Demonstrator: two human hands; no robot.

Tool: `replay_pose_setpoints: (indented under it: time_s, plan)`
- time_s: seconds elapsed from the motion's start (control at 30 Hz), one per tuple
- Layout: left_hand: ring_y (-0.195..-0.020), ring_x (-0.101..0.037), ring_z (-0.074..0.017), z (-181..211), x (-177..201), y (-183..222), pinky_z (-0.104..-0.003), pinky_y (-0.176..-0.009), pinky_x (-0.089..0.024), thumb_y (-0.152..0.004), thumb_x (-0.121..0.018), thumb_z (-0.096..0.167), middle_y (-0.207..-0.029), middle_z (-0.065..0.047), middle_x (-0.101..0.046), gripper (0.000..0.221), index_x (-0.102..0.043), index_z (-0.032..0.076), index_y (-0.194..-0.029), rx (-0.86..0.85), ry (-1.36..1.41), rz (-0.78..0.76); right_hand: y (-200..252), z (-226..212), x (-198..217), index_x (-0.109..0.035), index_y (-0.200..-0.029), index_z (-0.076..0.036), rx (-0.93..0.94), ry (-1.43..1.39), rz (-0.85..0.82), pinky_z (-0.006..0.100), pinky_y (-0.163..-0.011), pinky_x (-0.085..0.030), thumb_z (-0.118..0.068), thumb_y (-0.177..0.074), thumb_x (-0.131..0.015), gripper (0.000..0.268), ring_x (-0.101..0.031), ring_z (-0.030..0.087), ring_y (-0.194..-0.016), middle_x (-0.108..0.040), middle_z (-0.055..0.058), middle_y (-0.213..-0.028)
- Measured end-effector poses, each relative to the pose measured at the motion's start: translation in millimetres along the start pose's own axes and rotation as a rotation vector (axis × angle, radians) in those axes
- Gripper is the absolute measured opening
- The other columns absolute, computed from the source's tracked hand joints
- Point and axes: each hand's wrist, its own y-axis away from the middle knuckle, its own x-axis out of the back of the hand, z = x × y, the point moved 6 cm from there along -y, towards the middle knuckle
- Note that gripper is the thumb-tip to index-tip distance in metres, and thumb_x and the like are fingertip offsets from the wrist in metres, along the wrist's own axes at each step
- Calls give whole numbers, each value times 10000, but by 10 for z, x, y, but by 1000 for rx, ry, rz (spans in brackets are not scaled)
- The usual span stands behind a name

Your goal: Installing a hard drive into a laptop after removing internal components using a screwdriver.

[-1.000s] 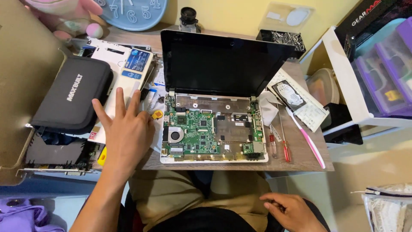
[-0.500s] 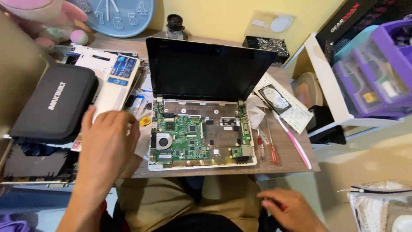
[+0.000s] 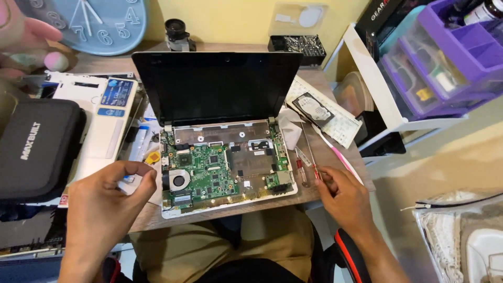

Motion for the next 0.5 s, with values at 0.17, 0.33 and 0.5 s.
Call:
replay_pose_setpoints:
  time_s: [0.17, 0.33, 0.5]
  plan:
    - [-434, -293, -121, 112, 6, 14, -274, -513, -343, -865, -760, 192, -917, 100, -792, 108, -810, 162, -956, 29, 88, -42, 14, 71, -99, -766, -1161, -148, -12, 52, 15, 300, -636, -526, -201, -882, -752, 284, -562, 129, -607, -695, -16, -866]
    - [-881, -751, -145, 233, -81, 37, -282, -883, -610, -881, -741, 71, -995, -76, -808, 191, -782, 52, -1066, -19, 352, -59, 28, 150, 195, -753, -1186, -91, -37, 86, 73, 325, -651, -595, -203, -944, -716, 269, -655, 133, -664, -699, 40, -866]
    - [-820, -806, -182, 259, -348, 116, -295, -778, -686, -833, -766, 34, -925, -116, -830, 260, -746, 25, -1092, 15, 806, -134, 322, 610, 929, -728, -1212, 18, -161, -175, 522, 306, -888, -502, 111, -1066, -746, 174, -625, 216, -1011, -667, 151, -1129]
